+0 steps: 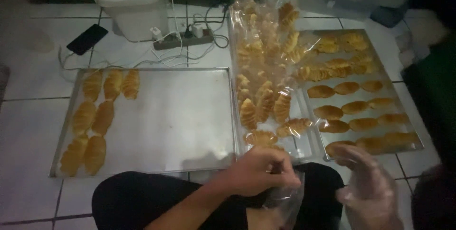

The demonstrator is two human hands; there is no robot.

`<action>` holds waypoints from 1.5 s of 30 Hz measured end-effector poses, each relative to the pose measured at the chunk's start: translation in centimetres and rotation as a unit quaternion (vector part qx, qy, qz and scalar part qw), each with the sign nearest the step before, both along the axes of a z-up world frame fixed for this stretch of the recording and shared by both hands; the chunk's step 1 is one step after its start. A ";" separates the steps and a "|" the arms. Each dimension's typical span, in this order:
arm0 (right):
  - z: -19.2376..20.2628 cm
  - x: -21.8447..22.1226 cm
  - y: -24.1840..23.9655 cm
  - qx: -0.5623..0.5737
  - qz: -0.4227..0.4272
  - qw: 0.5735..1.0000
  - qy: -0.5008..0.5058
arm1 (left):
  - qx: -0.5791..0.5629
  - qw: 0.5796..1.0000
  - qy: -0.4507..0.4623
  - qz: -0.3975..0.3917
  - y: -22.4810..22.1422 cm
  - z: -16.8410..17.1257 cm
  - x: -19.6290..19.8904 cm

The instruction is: The person picks up croissants from a metal tray and puts them into plastic bags, then moves the bagged croissants to another tray.

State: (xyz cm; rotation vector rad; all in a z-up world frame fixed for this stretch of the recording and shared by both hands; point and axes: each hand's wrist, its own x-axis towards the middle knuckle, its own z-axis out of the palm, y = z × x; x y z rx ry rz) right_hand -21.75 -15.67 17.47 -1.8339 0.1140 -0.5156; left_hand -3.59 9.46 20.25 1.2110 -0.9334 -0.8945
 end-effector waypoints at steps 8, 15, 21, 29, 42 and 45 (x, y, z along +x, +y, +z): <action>2.1 8.3 8.4 0.195 0.281 0.938 0.059 | -0.043 0.990 -0.130 0.035 3.8 3.3 2.8; -3.6 9.5 11.7 0.314 -0.038 0.912 0.261 | 0.040 0.988 0.109 0.100 5.3 -2.7 5.0; -6.5 11.3 13.2 0.118 -0.255 0.934 0.221 | -0.125 0.970 0.187 0.095 5.0 -4.9 5.3; -9.3 11.3 16.1 0.117 -0.253 0.931 0.236 | 0.086 0.933 0.182 0.297 6.0 -4.9 7.0; -13.9 10.6 16.0 0.215 -0.228 0.920 0.234 | 0.000 0.930 0.137 0.342 7.3 -6.7 7.5; -11.7 11.1 17.4 0.145 -0.220 0.946 0.187 | -0.018 0.921 0.194 0.337 7.1 -7.1 7.5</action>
